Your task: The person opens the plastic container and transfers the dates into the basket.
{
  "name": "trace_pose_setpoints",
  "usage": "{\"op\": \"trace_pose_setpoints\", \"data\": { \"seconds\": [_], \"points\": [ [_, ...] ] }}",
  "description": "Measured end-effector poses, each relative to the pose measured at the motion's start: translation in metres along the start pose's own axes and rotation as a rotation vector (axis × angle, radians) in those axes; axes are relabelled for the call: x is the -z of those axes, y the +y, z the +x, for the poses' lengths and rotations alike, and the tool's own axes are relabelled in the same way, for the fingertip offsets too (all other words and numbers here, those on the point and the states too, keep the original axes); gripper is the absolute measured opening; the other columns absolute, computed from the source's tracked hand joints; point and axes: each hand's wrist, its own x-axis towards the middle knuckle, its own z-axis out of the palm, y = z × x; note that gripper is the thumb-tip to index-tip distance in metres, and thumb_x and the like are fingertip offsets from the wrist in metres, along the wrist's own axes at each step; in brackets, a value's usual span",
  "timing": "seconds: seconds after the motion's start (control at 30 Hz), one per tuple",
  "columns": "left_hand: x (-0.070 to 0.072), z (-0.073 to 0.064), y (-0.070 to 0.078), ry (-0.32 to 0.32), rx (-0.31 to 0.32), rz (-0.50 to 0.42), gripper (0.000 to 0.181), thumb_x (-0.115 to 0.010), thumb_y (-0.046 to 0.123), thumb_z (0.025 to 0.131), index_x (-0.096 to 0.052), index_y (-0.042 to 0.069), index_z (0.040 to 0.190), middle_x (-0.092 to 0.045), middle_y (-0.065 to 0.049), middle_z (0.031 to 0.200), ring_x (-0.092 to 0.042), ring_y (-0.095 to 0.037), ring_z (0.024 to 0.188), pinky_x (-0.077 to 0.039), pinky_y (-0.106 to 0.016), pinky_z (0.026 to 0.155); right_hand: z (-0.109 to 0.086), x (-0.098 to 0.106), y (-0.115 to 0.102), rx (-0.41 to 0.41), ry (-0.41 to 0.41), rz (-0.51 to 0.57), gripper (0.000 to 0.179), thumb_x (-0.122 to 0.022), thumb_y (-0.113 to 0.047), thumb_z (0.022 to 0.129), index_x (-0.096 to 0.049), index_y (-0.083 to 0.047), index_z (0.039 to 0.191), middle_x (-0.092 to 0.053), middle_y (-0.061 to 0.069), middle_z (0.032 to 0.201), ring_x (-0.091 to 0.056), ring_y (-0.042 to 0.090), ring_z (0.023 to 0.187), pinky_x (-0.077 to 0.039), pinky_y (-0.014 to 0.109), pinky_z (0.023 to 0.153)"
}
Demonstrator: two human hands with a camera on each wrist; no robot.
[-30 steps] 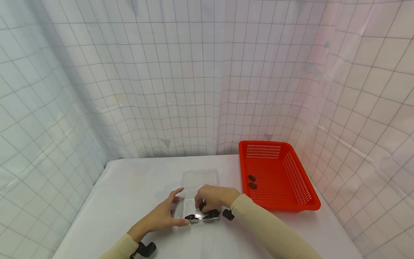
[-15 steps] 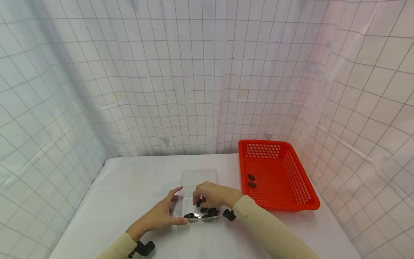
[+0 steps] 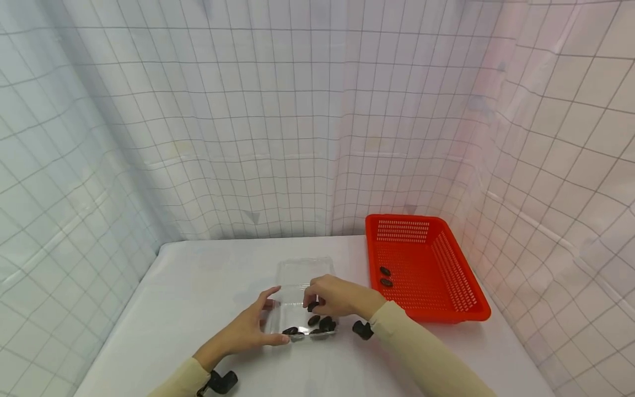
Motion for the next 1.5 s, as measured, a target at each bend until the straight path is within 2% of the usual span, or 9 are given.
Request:
{"op": "trace_pose_setpoints", "data": {
  "seconds": [0.27, 0.5, 0.9, 1.13, 1.37, 1.5],
  "points": [
    [-0.002, 0.001, 0.001, 0.002, -0.019, -0.013, 0.132, -0.107, 0.043, 0.082, -0.028, 0.013, 0.184, -0.063, -0.025, 0.163, -0.067, -0.030, 0.128, -0.058, -0.055, 0.106, -0.016, 0.009, 0.006, 0.021, 0.038, -0.002, 0.018, -0.086, -0.005, 0.105, -0.087, -0.009, 0.122, -0.081, -0.002, 0.111, -0.065, -0.003, 0.089, -0.063, 0.020, 0.088],
    [-0.002, 0.002, 0.001, 0.012, -0.027, -0.007, 0.133, -0.108, 0.044, 0.081, -0.029, 0.012, 0.184, -0.063, -0.026, 0.163, -0.068, -0.035, 0.136, -0.058, -0.059, 0.110, -0.030, 0.019, 0.011, 0.019, 0.068, -0.036, 0.018, -0.086, -0.006, 0.105, -0.086, -0.009, 0.123, -0.082, -0.002, 0.114, -0.065, -0.004, 0.089, -0.067, 0.027, 0.090],
    [-0.003, -0.002, 0.000, 0.015, -0.006, 0.011, 0.133, -0.108, 0.046, 0.082, -0.028, 0.016, 0.185, -0.063, -0.023, 0.164, -0.067, -0.035, 0.138, -0.057, -0.061, 0.112, -0.054, 0.035, 0.020, -0.042, 0.130, -0.061, 0.018, -0.087, -0.009, 0.105, -0.087, -0.016, 0.122, -0.082, -0.004, 0.114, -0.066, -0.003, 0.090, -0.068, 0.031, 0.088],
    [-0.002, -0.002, -0.001, 0.012, -0.011, 0.011, 0.133, -0.107, 0.047, 0.083, -0.028, 0.017, 0.185, -0.063, -0.024, 0.164, -0.066, -0.035, 0.139, -0.057, -0.061, 0.112, -0.071, 0.047, 0.027, -0.106, 0.174, -0.056, 0.020, -0.087, -0.012, 0.106, -0.086, -0.020, 0.124, -0.082, -0.007, 0.117, -0.067, -0.001, 0.093, -0.063, 0.023, 0.084],
    [0.000, -0.001, 0.000, 0.007, -0.011, 0.017, 0.133, -0.106, 0.048, 0.083, -0.027, 0.016, 0.185, -0.063, -0.024, 0.164, -0.066, -0.035, 0.139, -0.057, -0.061, 0.112, -0.086, 0.057, 0.034, -0.164, 0.218, -0.058, 0.022, -0.090, -0.012, 0.104, -0.087, -0.022, 0.123, -0.082, -0.011, 0.113, -0.065, 0.000, 0.091, -0.063, 0.025, 0.083],
    [-0.001, -0.001, -0.001, 0.013, -0.009, 0.025, 0.133, -0.107, 0.048, 0.082, -0.028, 0.016, 0.184, -0.064, -0.023, 0.162, -0.067, -0.035, 0.138, -0.057, -0.062, 0.111, -0.094, 0.060, 0.039, -0.167, 0.243, -0.079, 0.021, -0.091, -0.012, 0.103, -0.086, -0.022, 0.120, -0.080, -0.013, 0.109, -0.064, 0.001, 0.092, -0.061, 0.023, 0.083]
  ]
}}
